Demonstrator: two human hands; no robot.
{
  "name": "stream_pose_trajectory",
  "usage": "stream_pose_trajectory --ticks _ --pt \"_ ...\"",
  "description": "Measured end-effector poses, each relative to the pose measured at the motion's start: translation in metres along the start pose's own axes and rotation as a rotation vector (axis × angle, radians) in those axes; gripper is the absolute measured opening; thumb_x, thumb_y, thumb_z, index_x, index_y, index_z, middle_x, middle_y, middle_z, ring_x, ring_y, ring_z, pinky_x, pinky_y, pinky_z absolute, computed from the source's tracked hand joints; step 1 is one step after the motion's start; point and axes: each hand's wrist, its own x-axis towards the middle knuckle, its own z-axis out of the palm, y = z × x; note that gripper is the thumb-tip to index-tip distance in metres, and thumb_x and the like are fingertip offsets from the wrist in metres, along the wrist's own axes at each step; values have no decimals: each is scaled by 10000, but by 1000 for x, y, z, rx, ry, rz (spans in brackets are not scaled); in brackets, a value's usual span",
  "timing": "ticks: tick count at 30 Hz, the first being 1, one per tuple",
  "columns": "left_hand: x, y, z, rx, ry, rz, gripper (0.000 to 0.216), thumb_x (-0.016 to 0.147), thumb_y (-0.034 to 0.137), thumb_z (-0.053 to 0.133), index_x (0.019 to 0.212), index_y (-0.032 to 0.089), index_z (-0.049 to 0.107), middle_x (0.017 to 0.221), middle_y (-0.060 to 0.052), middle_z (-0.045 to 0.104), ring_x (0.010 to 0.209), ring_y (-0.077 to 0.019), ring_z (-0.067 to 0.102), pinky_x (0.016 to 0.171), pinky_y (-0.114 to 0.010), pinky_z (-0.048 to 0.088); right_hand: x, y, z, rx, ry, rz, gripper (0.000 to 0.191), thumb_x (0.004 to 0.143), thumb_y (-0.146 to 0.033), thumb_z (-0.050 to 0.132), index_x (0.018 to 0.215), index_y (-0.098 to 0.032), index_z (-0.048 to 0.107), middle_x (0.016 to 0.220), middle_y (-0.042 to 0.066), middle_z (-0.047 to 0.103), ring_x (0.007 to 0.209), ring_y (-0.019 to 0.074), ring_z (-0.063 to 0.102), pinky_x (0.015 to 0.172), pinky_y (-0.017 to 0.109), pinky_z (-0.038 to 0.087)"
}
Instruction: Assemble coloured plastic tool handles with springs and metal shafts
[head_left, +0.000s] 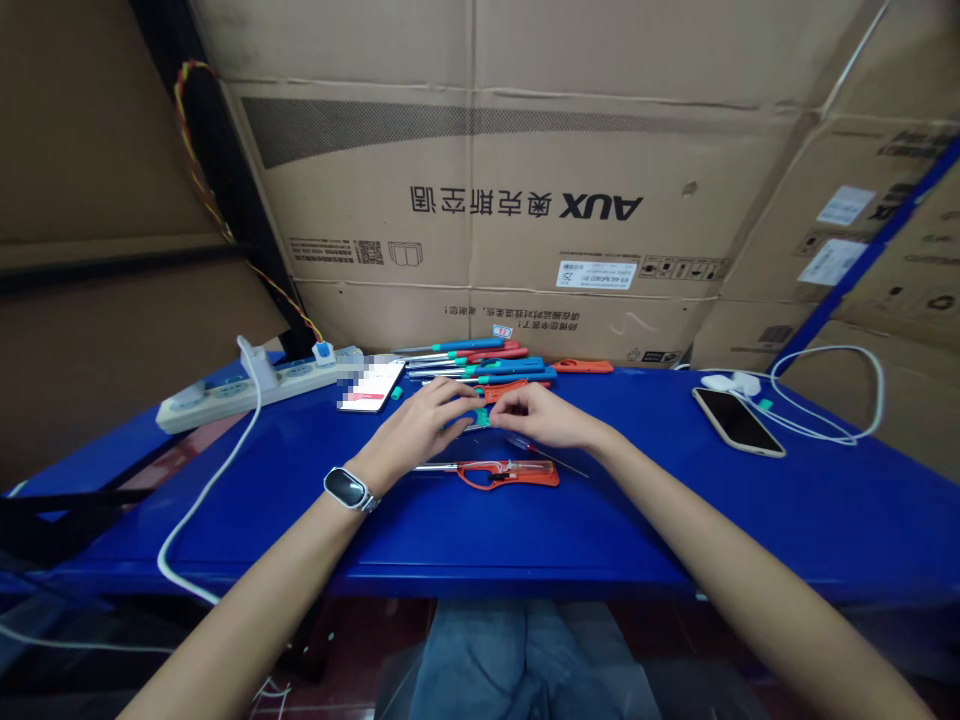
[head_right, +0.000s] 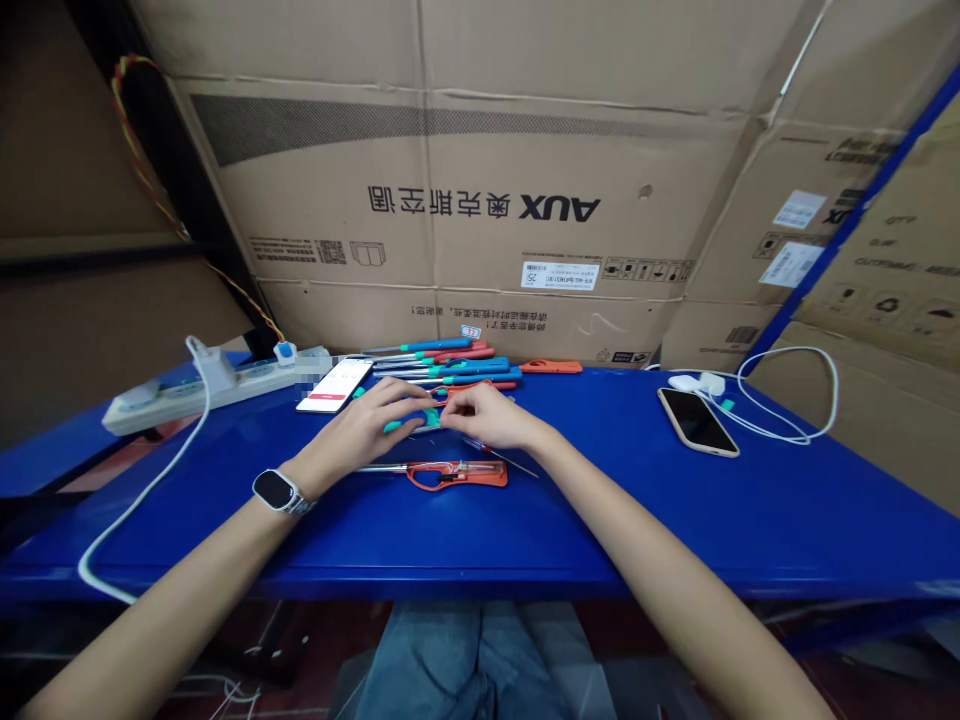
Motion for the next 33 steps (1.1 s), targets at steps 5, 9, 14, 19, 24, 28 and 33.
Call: stream_pose_trajectory --ticks 5,9,14,19,24,28,33 --pt "0 11 -3 -6 -3 48 272 1022 237 440 1142 211 682 1082 -108 608 992 -204 564 807 -354 536 -22 -1 6 108 -29 24 237 868 -327 608 851 -108 699 728 8 639 641 108 491 642 241 409" --pt "-1 17 -5 47 -59 85 311 1025 193 401 1200 224 657 1032 -94 604 918 -193 550 788 -352 523 -25 2 9 111 -51 33 230 880 -314 591 827 -114 690 695 -5 620 597 99 465 590 227 385" --pt "-6 17 -6 -45 -108 58 281 1020 187 420 1121 192 682 988 -84 626 909 -189 570 789 -332 514 -29 1 14 59 -16 27 203 902 -257 556 851 -120 697 733 12 657 611 108 515 606 233 407" --pt "-14 14 -7 -285 -156 -117 206 991 224 515 1048 185 708 987 -67 661 914 -169 619 827 -300 514 -52 -4 22 -321 170 -192 185 920 -220 555 958 -166 728 865 49 664 812 160 584 780 290 445" --pt "-20 17 -6 -345 -234 -188 206 982 247 536 1009 196 733 972 -62 675 882 -165 634 812 -283 500 -66 -2 28 -496 62 -303 214 921 -253 579 1019 -197 762 923 71 646 852 179 594 812 314 458" --pt "-20 20 -5 -309 -272 -188 225 985 254 522 988 195 739 919 -57 655 850 -168 611 775 -275 484 -63 0 30 -461 53 -299 196 920 -251 588 908 -181 771 891 65 652 823 168 610 794 296 470" --pt "-20 21 -4 -276 -295 -196 209 978 224 530 993 191 736 893 -50 634 829 -166 587 759 -273 459 -62 5 31 -415 73 -336 174 906 -240 607 923 -174 768 845 61 643 825 179 611 785 303 478"
